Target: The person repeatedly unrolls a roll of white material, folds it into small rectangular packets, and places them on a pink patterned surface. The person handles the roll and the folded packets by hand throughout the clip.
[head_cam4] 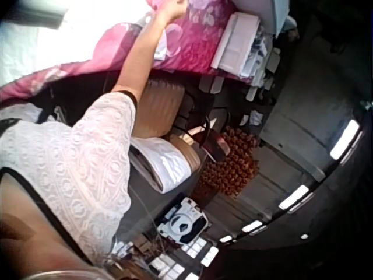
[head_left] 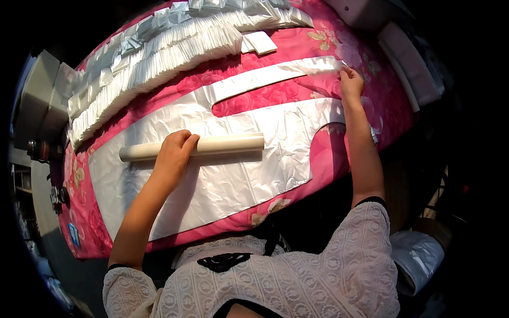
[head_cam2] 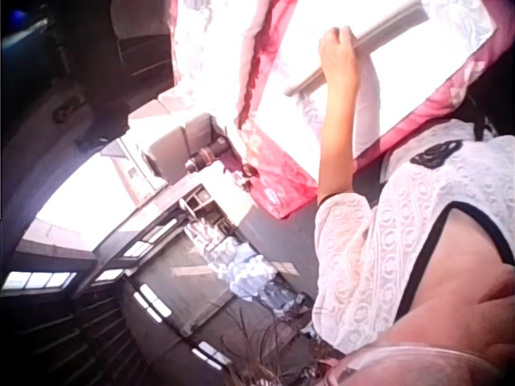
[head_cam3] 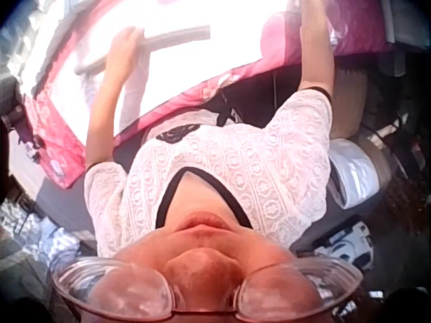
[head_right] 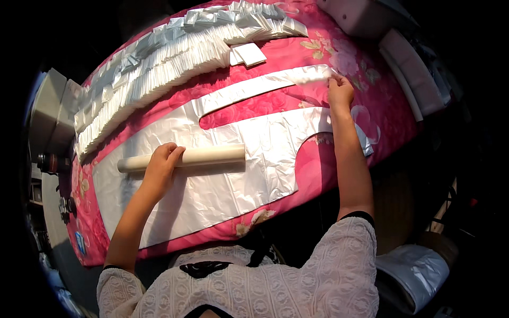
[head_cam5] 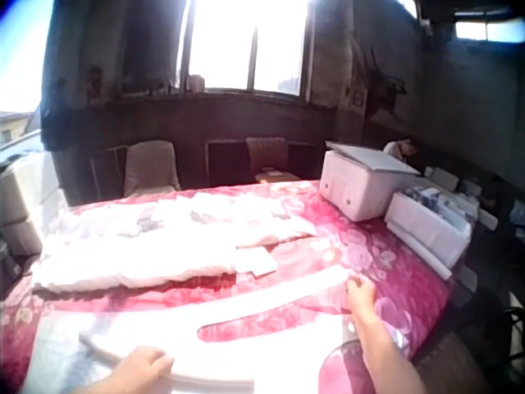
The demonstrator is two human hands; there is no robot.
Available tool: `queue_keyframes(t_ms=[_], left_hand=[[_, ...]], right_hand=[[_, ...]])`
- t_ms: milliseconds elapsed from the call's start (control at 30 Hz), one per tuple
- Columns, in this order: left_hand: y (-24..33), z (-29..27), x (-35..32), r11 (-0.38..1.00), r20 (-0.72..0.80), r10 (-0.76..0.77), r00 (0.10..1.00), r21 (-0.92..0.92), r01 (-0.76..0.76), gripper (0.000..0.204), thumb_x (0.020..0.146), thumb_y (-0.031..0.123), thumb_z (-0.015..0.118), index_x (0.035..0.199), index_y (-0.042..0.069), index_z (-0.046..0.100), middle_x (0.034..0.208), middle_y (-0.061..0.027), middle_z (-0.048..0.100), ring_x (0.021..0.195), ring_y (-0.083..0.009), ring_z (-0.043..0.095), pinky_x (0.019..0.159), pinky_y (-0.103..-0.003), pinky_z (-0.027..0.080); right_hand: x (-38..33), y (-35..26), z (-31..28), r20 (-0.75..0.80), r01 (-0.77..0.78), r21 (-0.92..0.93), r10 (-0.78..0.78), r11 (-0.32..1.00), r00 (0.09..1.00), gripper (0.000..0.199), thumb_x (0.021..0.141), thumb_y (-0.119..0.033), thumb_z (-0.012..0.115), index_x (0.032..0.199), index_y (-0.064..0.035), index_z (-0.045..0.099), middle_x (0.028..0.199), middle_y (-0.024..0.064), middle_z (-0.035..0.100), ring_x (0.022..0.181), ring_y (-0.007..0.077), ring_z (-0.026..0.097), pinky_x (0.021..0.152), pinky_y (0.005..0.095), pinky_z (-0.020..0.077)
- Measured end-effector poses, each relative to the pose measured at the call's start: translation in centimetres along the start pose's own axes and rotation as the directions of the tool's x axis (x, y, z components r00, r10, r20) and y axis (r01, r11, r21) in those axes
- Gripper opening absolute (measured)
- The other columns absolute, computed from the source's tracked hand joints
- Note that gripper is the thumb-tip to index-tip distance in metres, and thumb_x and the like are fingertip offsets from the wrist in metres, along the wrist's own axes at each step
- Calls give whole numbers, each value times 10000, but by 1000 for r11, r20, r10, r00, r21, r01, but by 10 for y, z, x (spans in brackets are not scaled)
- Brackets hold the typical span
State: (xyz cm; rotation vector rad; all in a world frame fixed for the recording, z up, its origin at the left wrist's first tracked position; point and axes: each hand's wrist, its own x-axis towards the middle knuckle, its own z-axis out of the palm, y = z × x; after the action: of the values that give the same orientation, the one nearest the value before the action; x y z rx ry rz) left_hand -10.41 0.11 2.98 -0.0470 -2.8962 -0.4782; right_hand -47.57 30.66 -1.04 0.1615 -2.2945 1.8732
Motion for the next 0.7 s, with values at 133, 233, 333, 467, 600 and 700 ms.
queue_keyframes(t_ms=[133, 233, 333, 467, 600, 700], left_hand=[[30, 6, -11, 975, 141, 206, 968, 56, -215, 349, 752, 14, 533, 1092, 92, 548, 1063, -75, 537, 1085, -260, 487, 1027, -565, 246], [50, 16, -15, 943, 133, 308, 942, 90, -321, 288, 787, 95, 511, 1069, 114, 564, 1120, -44, 537, 1178, -233, 445, 1028, -583, 213], [63, 26, -15, 941, 155, 313, 937, 86, -328, 276, 784, 124, 521, 1056, 102, 558, 1151, -55, 525, 1205, -243, 424, 1013, -577, 244], [70, 27, -16, 942, 175, 307, 936, 87, -325, 259, 779, 118, 522, 1035, 88, 549, 1146, -65, 523, 1203, -254, 424, 1000, -580, 265], [68, 26, -22, 949, 174, 294, 940, 69, -309, 250, 771, 105, 523, 1019, 79, 544, 1133, -70, 524, 1201, -262, 423, 997, -577, 276], [66, 24, -25, 950, 171, 290, 942, 64, -304, 252, 766, 97, 524, 1017, 75, 542, 1127, -73, 524, 1200, -268, 421, 1001, -570, 276]], right_hand=[[-17, -30, -24, -180, 244, -311, -309, 919, 934, 357, 826, -114, 535, 1145, 47, 532, 1131, 198, 578, 1015, 275, 578, 883, 342, 441], [-142, -70, 10, 492, 517, -257, -350, 817, 797, 398, 822, -163, 587, 1182, -8, 521, 1202, 177, 530, 1156, 314, 465, 980, 376, 358], [-219, -60, 32, 866, 783, -78, -348, 617, 360, 487, 840, -288, 565, 1243, -29, 477, 1310, 169, 441, 1274, 311, 347, 1045, 408, 278], [-199, -44, 20, 869, 810, -209, -275, 547, 410, 522, 870, -354, 497, 1289, -49, 438, 1376, 147, 378, 1305, 284, 304, 1070, 400, 235], [-134, -13, -35, 760, 732, -454, -208, 509, 616, 513, 887, -314, 475, 1319, -46, 407, 1400, 150, 345, 1310, 283, 294, 1078, 368, 221], [-103, 4, -82, 642, 629, -596, -175, 498, 746, 472, 879, -224, 474, 1286, 11, 426, 1377, 170, 374, 1286, 307, 330, 1062, 366, 250]])
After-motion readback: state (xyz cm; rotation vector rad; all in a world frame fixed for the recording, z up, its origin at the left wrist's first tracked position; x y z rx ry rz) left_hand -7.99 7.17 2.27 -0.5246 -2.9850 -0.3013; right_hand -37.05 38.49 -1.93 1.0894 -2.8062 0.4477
